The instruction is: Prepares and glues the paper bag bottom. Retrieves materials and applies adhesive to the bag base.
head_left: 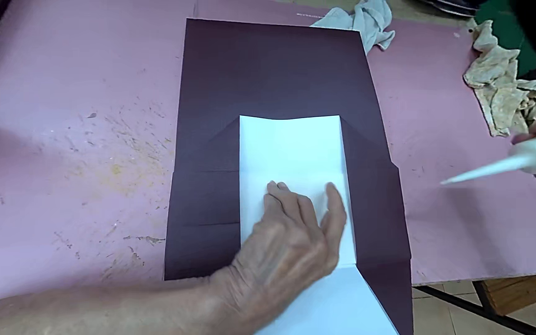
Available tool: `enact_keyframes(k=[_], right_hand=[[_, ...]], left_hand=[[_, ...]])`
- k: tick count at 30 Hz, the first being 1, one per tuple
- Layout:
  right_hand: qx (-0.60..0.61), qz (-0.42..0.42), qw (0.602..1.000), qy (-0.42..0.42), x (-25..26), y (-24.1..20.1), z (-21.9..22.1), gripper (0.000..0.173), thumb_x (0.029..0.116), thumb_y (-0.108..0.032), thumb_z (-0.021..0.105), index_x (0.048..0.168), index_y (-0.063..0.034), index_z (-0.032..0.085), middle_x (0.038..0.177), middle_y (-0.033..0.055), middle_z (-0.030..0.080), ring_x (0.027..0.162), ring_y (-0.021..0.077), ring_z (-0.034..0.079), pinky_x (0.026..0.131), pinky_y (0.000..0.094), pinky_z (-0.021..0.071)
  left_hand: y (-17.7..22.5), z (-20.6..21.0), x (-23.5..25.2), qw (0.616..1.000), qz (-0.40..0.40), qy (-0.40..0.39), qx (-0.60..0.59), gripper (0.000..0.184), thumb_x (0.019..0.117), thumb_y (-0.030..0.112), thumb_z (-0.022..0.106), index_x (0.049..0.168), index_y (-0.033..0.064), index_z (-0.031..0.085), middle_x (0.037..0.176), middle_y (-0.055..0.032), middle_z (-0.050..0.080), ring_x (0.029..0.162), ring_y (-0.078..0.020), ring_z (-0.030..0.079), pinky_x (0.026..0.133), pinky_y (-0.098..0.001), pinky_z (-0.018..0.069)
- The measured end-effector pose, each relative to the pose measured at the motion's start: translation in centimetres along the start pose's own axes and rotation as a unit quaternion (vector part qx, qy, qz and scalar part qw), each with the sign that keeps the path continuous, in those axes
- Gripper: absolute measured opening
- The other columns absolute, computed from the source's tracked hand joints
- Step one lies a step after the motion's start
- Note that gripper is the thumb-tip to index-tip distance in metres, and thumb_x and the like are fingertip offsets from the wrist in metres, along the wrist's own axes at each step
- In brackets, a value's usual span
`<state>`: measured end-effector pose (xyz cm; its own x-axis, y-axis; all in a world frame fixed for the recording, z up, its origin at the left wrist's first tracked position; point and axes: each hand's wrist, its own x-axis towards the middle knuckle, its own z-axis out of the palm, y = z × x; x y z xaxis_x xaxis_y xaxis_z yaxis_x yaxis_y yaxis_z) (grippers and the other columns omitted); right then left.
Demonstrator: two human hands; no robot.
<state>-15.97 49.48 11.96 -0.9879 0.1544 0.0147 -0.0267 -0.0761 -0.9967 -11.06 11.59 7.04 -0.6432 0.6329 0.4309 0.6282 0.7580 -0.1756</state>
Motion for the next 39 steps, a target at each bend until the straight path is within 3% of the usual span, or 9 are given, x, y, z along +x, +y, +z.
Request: enact_keyframes(k=[2, 7, 13, 16, 21, 25, 29, 34, 39], right_hand=[[0.007, -0.043, 0.978, -0.205, 1.5, 2.7, -1.6, 0.043, 0.1036, -0.026, 0.053, 0.144, -0.0133, 0.047, 0.14, 0.0083, 0.059, 0.131, 0.0244, 0.057, 0.11, 0.0424, 0.0487], [0.005, -0.068, 0.992, -0.11, 0.2, 2.3, 13.6, 0.034, 0.0941, -0.013, 0.067, 0.125, -0.0162, 0.053, 0.118, 0.0074, 0.069, 0.107, 0.0246, 0.071, 0.092, 0.0377, 0.061], [-0.067, -0.078, 0.99, -0.097, 3.6, 2.6, 15.7, 0.051, 0.0825, -0.013, 0.078, 0.125, -0.0125, 0.049, 0.118, 0.0088, 0.071, 0.106, 0.0242, 0.073, 0.091, 0.0351, 0.0624], [-0.07, -0.062, 0.992, -0.087, 4.1, 3.0, 18.8, 0.053, 0.0736, -0.013, 0.082, 0.118, -0.0118, 0.053, 0.104, 0.0064, 0.074, 0.094, 0.0213, 0.075, 0.078, 0.0344, 0.0657], [-0.015, -0.02, 0.993, -0.115, 3.4, 3.2, 24.6, 0.022, 0.0904, -0.002, 0.069, 0.107, -0.0132, 0.06, 0.093, -0.0022, 0.074, 0.082, 0.0111, 0.075, 0.077, 0.0267, 0.0644], [-0.017, -0.048, 0.991, -0.127, 3.4, 2.9, 23.5, 0.025, 0.0936, -0.002, 0.069, 0.114, -0.0114, 0.057, 0.1, -0.0009, 0.072, 0.089, 0.0129, 0.074, 0.083, 0.0283, 0.0642], [-0.081, -0.139, 0.987, -0.02, 5.0, 3.1, 21.4, 0.042, 0.0746, -0.007, 0.081, 0.106, -0.0144, 0.054, 0.089, -0.0054, 0.074, 0.08, 0.0106, 0.075, 0.068, 0.0278, 0.0663], [-0.036, -0.151, 0.987, -0.041, 2.5, 2.6, 16.3, 0.051, 0.0813, -0.009, 0.08, 0.123, -0.0101, 0.051, 0.112, 0.0112, 0.07, 0.1, 0.0283, 0.073, 0.083, 0.0411, 0.0647], [-0.07, -0.177, 0.982, 0.008, 2.2, 2.7, 11.9, 0.051, 0.0842, -0.022, 0.08, 0.125, -0.0127, 0.05, 0.111, 0.0104, 0.07, 0.099, 0.0299, 0.073, 0.084, 0.0448, 0.0639]], left_hand=[[0.9, 0.0, 0.0, 0.999, 0.003, -0.04, 0.028, 0.048, 0.1004, -0.004, 0.038, 0.141, 0.0066, 0.061, 0.068, -0.0216, 0.062, 0.059, -0.0382, 0.065, 0.054, -0.0407, 0.049], [2.0, 0.2, 0.1, 0.995, 0.005, -0.088, 0.046, 0.055, 0.1028, -0.004, 0.031, 0.147, 0.0159, 0.058, 0.072, -0.024, 0.062, 0.066, -0.044, 0.065, 0.066, -0.0501, 0.051], [2.6, 0.0, 0.2, 0.993, -0.038, -0.111, 0.006, 0.054, 0.1024, -0.004, 0.032, 0.147, 0.0135, 0.057, 0.083, -0.0294, 0.066, 0.078, -0.0501, 0.068, 0.075, -0.0574, 0.0529], [2.8, 0.0, 0.4, 0.992, -0.061, -0.11, -0.001, 0.051, 0.1044, -0.001, 0.033, 0.145, 0.0166, 0.06, 0.085, -0.031, 0.068, 0.081, -0.0522, 0.069, 0.078, -0.0578, 0.054], [2.6, -0.1, 0.4, 0.992, -0.049, -0.12, -0.002, 0.052, 0.1038, -0.001, 0.034, 0.146, 0.0172, 0.058, 0.086, -0.0298, 0.069, 0.083, -0.053, 0.069, 0.08, -0.0589, 0.0534], [2.5, -0.3, 0.6, 0.989, -0.042, -0.139, -0.005, 0.053, 0.1035, -0.002, 0.033, 0.148, 0.0165, 0.055, 0.087, -0.0309, 0.068, 0.084, -0.0536, 0.069, 0.08, -0.0588, 0.0538], [2.4, -0.1, 0.8, 0.99, -0.048, -0.136, -0.012, 0.053, 0.1039, -0.002, 0.034, 0.148, 0.0166, 0.056, 0.081, -0.0289, 0.067, 0.079, -0.0518, 0.069, 0.076, -0.058, 0.0546], [2.6, 0.0, 0.9, 0.991, -0.043, -0.129, 0.019, 0.052, 0.1057, 0.0, 0.031, 0.148, 0.0173, 0.057, 0.076, -0.0264, 0.065, 0.074, -0.0494, 0.068, 0.073, -0.0554, 0.0547], [2.9, 0.4, 0.8, 0.993, -0.06, -0.098, 0.024, 0.051, 0.1077, 0.003, 0.029, 0.149, 0.0187, 0.055, 0.073, -0.0243, 0.064, 0.075, -0.049, 0.067, 0.075, -0.0554, 0.0529]])
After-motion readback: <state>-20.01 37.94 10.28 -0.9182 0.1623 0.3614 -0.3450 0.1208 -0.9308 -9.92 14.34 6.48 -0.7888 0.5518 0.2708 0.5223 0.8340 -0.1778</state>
